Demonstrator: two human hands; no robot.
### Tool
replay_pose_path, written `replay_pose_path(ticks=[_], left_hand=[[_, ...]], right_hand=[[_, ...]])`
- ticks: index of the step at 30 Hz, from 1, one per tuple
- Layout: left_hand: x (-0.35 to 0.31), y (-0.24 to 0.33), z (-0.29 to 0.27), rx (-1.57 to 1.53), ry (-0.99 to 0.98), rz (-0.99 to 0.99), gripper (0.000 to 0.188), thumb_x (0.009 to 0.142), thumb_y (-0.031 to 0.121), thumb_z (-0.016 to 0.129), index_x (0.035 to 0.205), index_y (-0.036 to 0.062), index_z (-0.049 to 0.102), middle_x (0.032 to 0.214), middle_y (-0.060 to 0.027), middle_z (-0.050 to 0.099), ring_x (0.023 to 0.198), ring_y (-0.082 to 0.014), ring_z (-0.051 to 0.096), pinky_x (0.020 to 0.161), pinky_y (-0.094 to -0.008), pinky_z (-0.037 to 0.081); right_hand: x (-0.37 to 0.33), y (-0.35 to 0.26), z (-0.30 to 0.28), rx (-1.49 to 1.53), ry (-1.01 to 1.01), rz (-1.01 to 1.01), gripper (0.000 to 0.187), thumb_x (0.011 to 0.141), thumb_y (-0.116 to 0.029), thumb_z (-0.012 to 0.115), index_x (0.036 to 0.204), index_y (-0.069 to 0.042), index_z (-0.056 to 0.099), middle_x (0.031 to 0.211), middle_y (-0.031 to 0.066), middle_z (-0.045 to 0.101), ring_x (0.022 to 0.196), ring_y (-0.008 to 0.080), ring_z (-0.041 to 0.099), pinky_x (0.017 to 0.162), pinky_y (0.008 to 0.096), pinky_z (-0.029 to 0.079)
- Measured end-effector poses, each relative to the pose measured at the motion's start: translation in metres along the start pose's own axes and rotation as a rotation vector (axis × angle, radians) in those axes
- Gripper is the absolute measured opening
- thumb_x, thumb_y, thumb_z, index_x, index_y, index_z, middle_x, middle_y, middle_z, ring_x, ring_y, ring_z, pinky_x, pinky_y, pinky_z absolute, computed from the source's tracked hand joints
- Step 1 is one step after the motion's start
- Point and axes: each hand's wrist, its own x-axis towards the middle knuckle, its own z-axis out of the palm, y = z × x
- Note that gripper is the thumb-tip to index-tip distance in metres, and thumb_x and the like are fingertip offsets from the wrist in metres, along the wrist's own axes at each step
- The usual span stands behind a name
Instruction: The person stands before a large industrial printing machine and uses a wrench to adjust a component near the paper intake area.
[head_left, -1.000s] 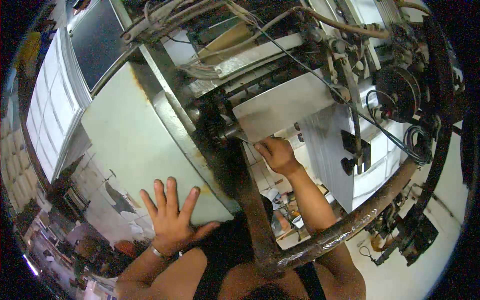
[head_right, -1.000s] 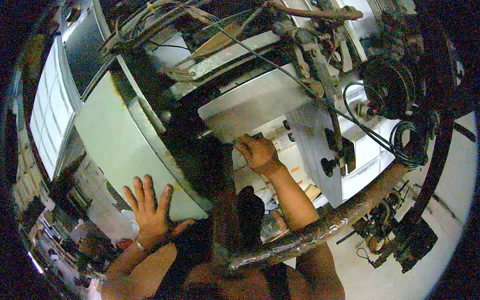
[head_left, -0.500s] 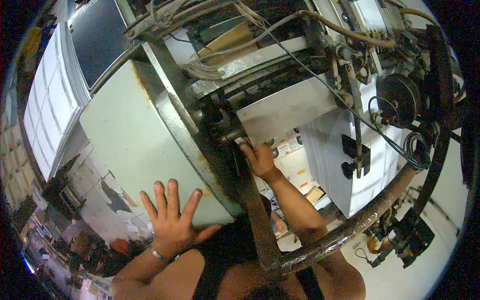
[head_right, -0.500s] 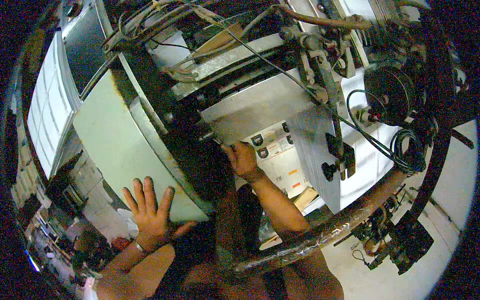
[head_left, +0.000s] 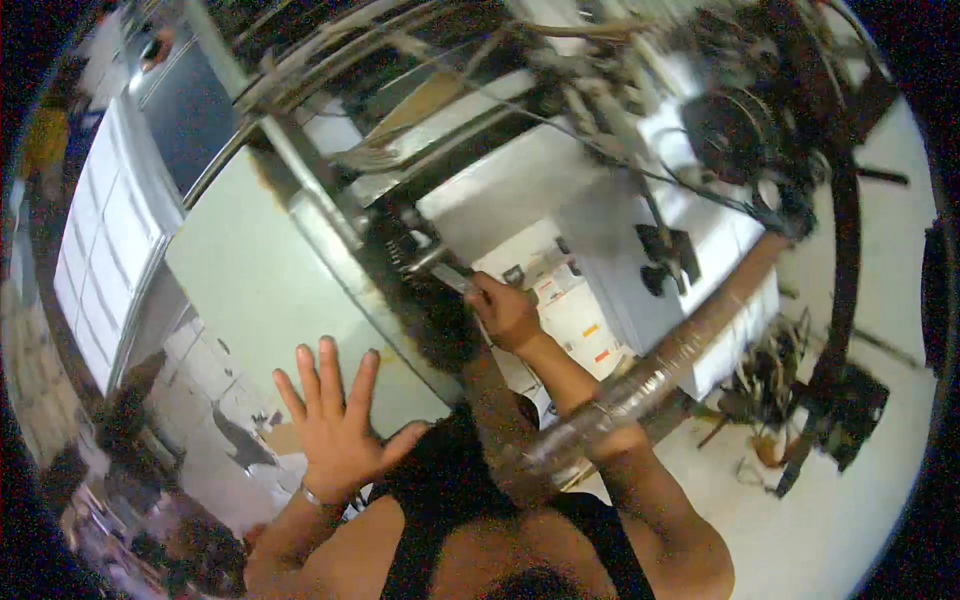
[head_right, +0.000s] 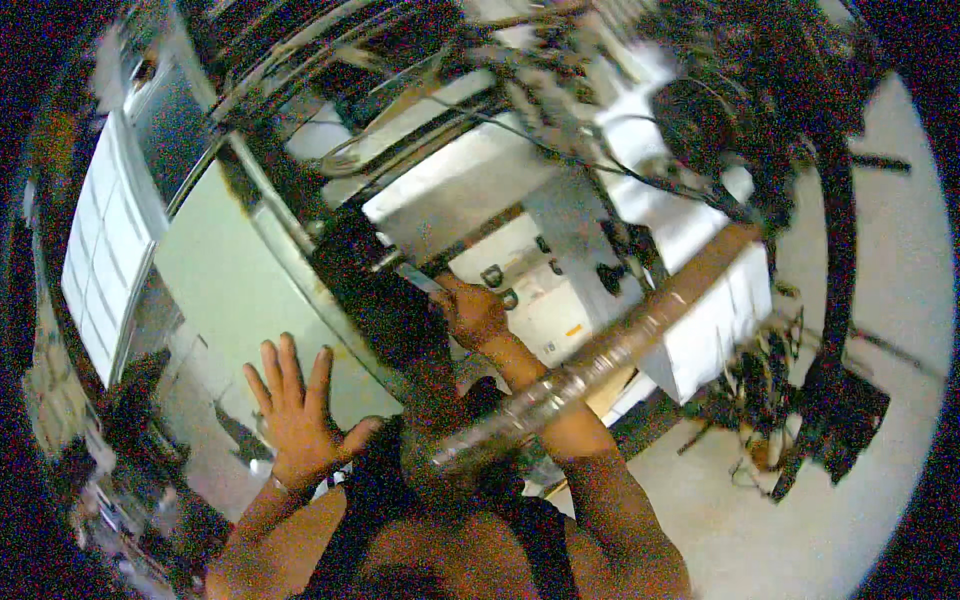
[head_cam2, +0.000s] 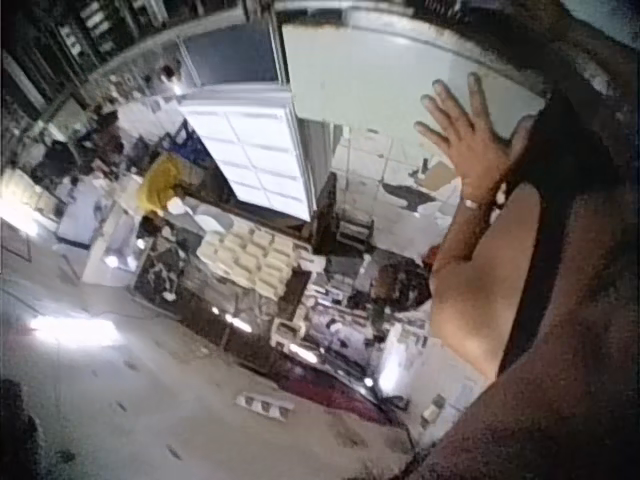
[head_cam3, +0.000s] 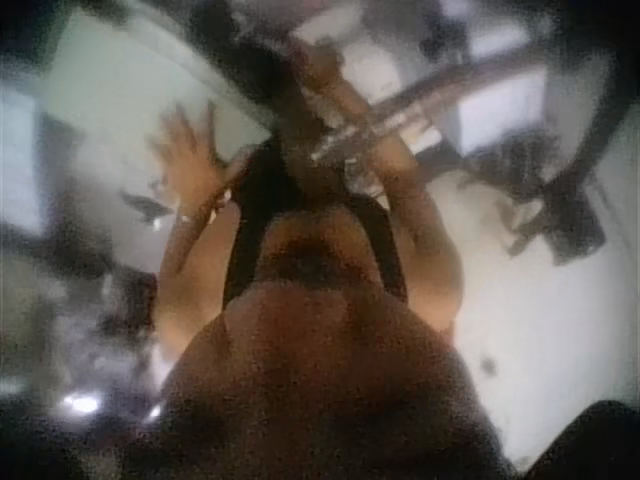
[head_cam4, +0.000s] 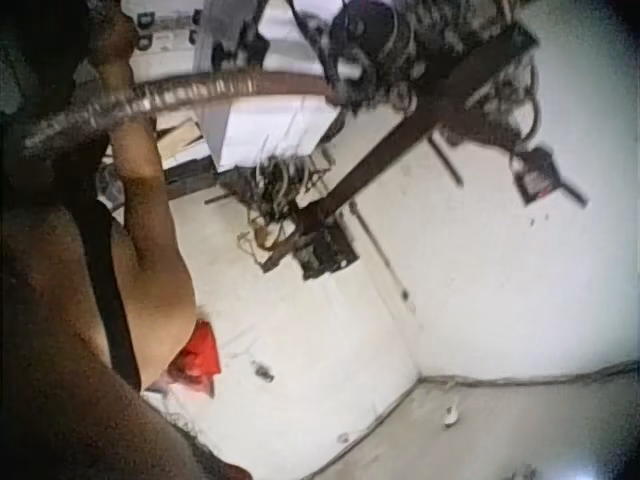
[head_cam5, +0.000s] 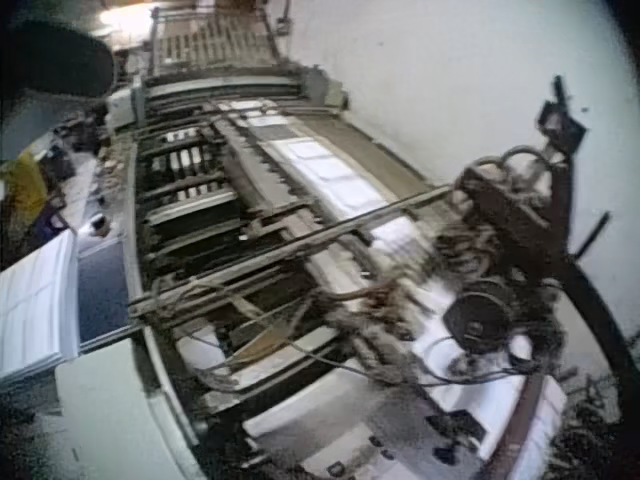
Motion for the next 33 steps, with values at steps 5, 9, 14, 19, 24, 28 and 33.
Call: replay_pose_path(ticks=[5, 9, 14, 19, 24, 28, 33], left_hand=[[0.000, 0.008, -0.001, 0.031, 0.039, 0.004, 0.102, 0.076, 0.065, 0.072, 0.156, 0.0117, 0.036, 0.165, -0.0292, 0.016, 0.152, -0.0501, 0.009, 0.117, -0.0694, 0.000], [0.004, 0.012, 0.002, 0.052, 0.100, 0.069, 0.104, 0.076, 0.061, 0.071, 0.157, 0.0079, 0.033, 0.166, -0.0275, 0.015, 0.153, -0.0482, 0.008, 0.119, -0.0667, -0.001], [0.003, 0.008, 0.007, 0.074, 0.166, 0.107, 0.102, 0.080, 0.065, 0.065, 0.159, 0.0094, 0.031, 0.166, -0.0247, 0.016, 0.154, -0.0453, 0.010, 0.120, -0.0647, 0.001], [-0.001, 0.006, 0.017, 0.130, 0.218, 0.129, 0.098, 0.084, 0.066, 0.060, 0.160, 0.0116, 0.029, 0.167, -0.0229, 0.016, 0.154, -0.0440, 0.011, 0.120, -0.0653, 0.004], [0.001, 0.000, 0.022, 0.151, 0.247, 0.181, 0.090, 0.087, 0.063, 0.061, 0.151, 0.0034, 0.038, 0.167, -0.0235, 0.016, 0.154, -0.0444, 0.011, 0.120, -0.0658, 0.004], [-0.002, 0.000, 0.025, 0.133, 0.277, 0.203, 0.079, 0.089, 0.058, 0.062, 0.134, -0.0045, 0.047, 0.166, -0.0241, 0.017, 0.154, -0.0452, 0.011, 0.119, -0.0665, 0.005], [-0.002, -0.002, 0.025, 0.163, 0.267, 0.187, 0.076, 0.089, 0.057, 0.063, 0.128, -0.0065, 0.049, 0.166, -0.0243, 0.017, 0.153, -0.0456, 0.012, 0.119, -0.0664, 0.006]], right_hand=[[-0.012, -0.009, -0.024, -0.141, -0.089, 0.084, 0.026, 0.097, -0.035, 0.058, 0.109, -0.012, 0.064, 0.092, 0.0176, 0.071, 0.084, 0.0395, 0.069, 0.072, 0.0502, 0.053], [-0.055, 0.075, 0.030, 0.010, 0.035, 0.130, 0.032, 0.097, -0.036, 0.058, 0.118, -0.011, 0.061, 0.097, 0.0207, 0.070, 0.091, 0.0418, 0.068, 0.079, 0.0517, 0.053], [-0.141, 0.022, -0.038, 0.032, -0.070, 0.515, 0.045, 0.094, -0.042, 0.061, 0.128, -0.013, 0.060, 0.102, 0.0242, 0.070, 0.100, 0.0439, 0.067, 0.087, 0.0535, 0.053], [-0.243, 0.092, 0.026, 0.009, 0.039, 0.627, 0.054, 0.091, -0.047, 0.066, 0.126, -0.007, 0.061, 0.108, 0.0230, 0.069, 0.101, 0.0437, 0.066, 0.086, 0.0508, 0.051], [-0.286, 0.157, 0.093, -0.073, 0.239, 0.701, 0.053, 0.094, -0.040, 0.064, 0.130, -0.003, 0.056, 0.111, 0.0288, 0.068, 0.104, 0.0461, 0.066, 0.091, 0.0546, 0.053], [-0.260, 0.154, 0.061, 0.017, 0.221, 0.867, 0.050, 0.092, -0.030, 0.068, 0.130, -0.003, 0.052, 0.111, 0.0271, 0.067, 0.102, 0.0464, 0.066, 0.085, 0.0548, 0.054], [-0.225, 0.177, 0.066, 0.073, 0.331, 0.813, 0.066, 0.091, -0.029, 0.069, 0.147, -0.007, 0.042, 0.122, 0.0275, 0.063, 0.113, 0.0432, 0.062, 0.092, 0.0517, 0.052]])
